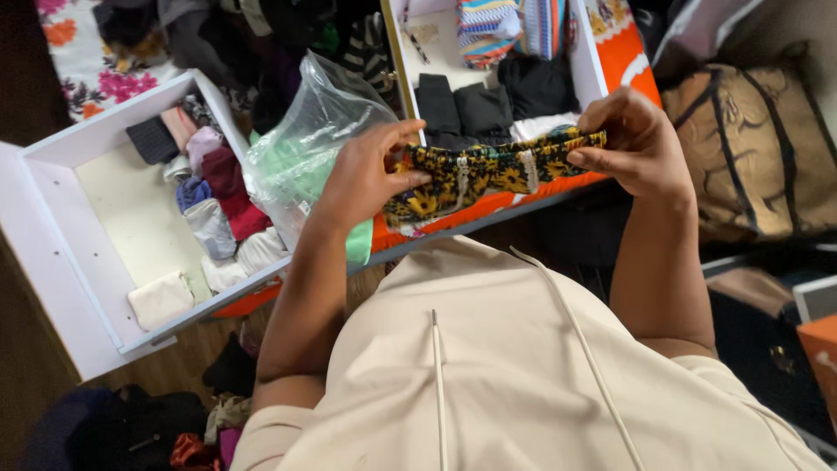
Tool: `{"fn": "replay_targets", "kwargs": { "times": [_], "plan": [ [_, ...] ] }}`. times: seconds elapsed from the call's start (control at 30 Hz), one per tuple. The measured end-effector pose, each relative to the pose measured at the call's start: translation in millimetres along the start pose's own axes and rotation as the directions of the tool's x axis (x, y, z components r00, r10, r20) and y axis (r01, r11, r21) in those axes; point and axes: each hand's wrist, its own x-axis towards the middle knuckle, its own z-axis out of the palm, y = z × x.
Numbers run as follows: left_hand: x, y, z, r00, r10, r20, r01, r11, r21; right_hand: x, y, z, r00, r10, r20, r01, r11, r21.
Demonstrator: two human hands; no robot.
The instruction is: The person sorts through a pile of clothes on a bed, folding various items such as underwear and swimwear before placing them into a white drawer.
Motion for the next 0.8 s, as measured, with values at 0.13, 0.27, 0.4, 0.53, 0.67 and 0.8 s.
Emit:
{"fn": "replay_targets", "kwargs": {
  "times": [0.13,0.27,0.4,0.53,0.67,0.8],
  "plan": [
    [9.9,-50.8,27.7,0.819,-0.151,0.554,0.476,0.717,-0.509,-15.4,6.4,3.9,0.981,0.023,-0.191,-0.06,0.979,-0.195],
    [0.8,-69.1,86.1,0.86,-0.333,0.386,0.421,0.891,-0.17,-42.3,34.9,8.4,0.875,0.163,-0.456,-0.395,0.785,-0.477],
    [-18.0,-43.7,154.3,0.878,-0.458,0.143,0.473,0.876,-0.098,-74.5,101.6,43.0,0.824,0.053,-0.564,-0.308,0.877,-0.368],
    [-30.4,-17.5,177.7,0.986,-0.125,0.11,0.153,0.94,-0.305,-95.8,135.0,87.3,0.823,0.202,-0.531,-0.221,0.975,0.029],
    [-21.8,-17.3,167.3,0.975,-0.166,0.15,0.207,0.925,-0.318,-102.2,103.1,83.0,0.854,0.237,-0.463,-0.157,0.966,0.205],
    [-17.4,-11.7,154.8,0.952,0.043,0.303,0.126,0.846,-0.518,-96.8,67.1,72.3,0.886,-0.127,-0.445,0.099,0.991,-0.085]
  ]
}}
